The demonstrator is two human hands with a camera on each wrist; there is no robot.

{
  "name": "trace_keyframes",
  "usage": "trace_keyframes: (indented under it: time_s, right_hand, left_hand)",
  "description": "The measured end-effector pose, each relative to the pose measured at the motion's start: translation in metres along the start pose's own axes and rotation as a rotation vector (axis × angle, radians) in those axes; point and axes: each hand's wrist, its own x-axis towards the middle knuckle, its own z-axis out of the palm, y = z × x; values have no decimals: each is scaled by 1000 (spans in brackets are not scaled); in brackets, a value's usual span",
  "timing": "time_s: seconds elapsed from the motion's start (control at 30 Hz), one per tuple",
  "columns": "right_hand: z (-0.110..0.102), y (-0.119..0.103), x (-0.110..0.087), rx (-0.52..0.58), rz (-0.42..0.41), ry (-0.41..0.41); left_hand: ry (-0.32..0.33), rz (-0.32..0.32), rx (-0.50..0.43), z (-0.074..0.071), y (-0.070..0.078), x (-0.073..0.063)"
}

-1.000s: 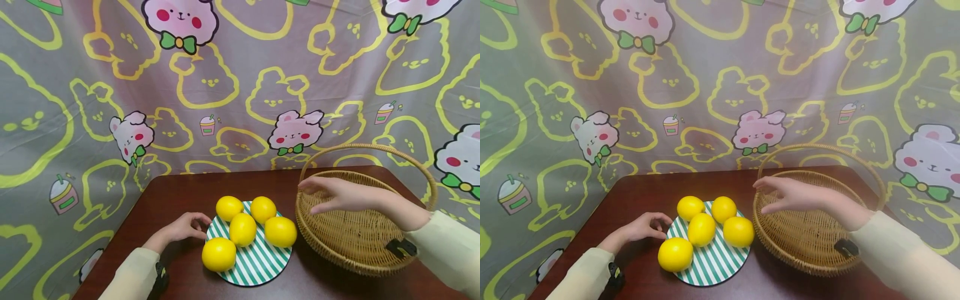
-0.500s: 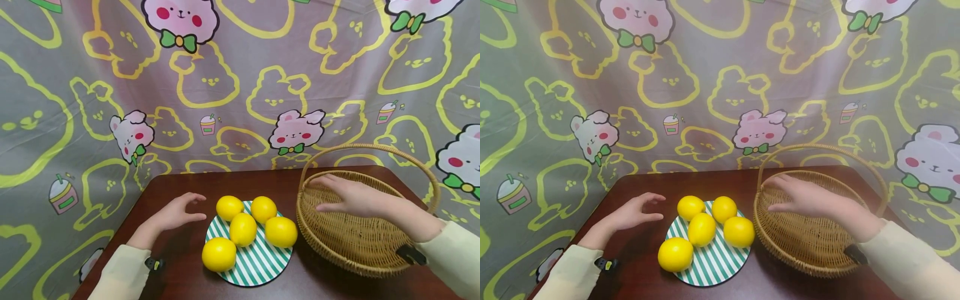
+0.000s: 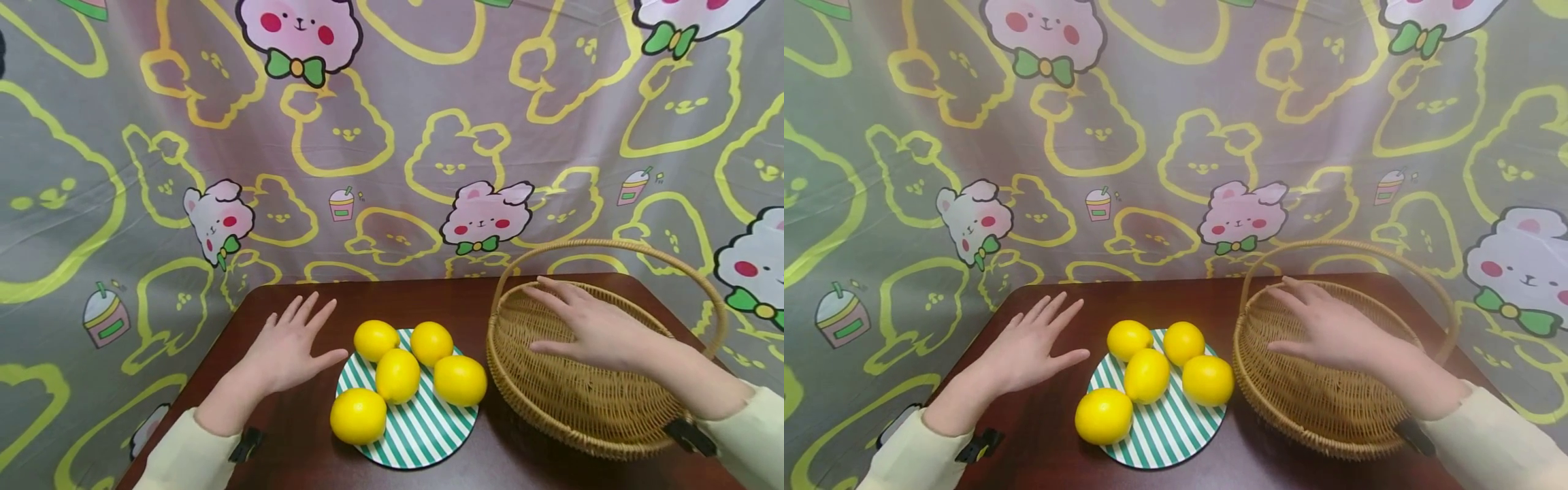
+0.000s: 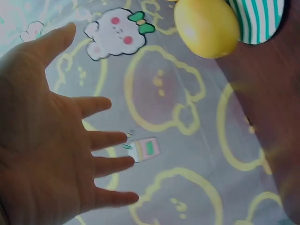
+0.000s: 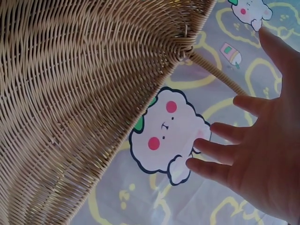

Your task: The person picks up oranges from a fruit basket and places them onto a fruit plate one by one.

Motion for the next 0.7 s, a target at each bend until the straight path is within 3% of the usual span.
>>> trace_keyframes:
  time_s: [0.43,0.7]
  right_hand:
    - [-4,-2,-10,-53,-16,-19]
    - [1,-10,-15,-94,-58,-21]
  left_hand:
    - [45,-3,128,-16,26,-14]
    - [67,46,145,-19,33,-19]
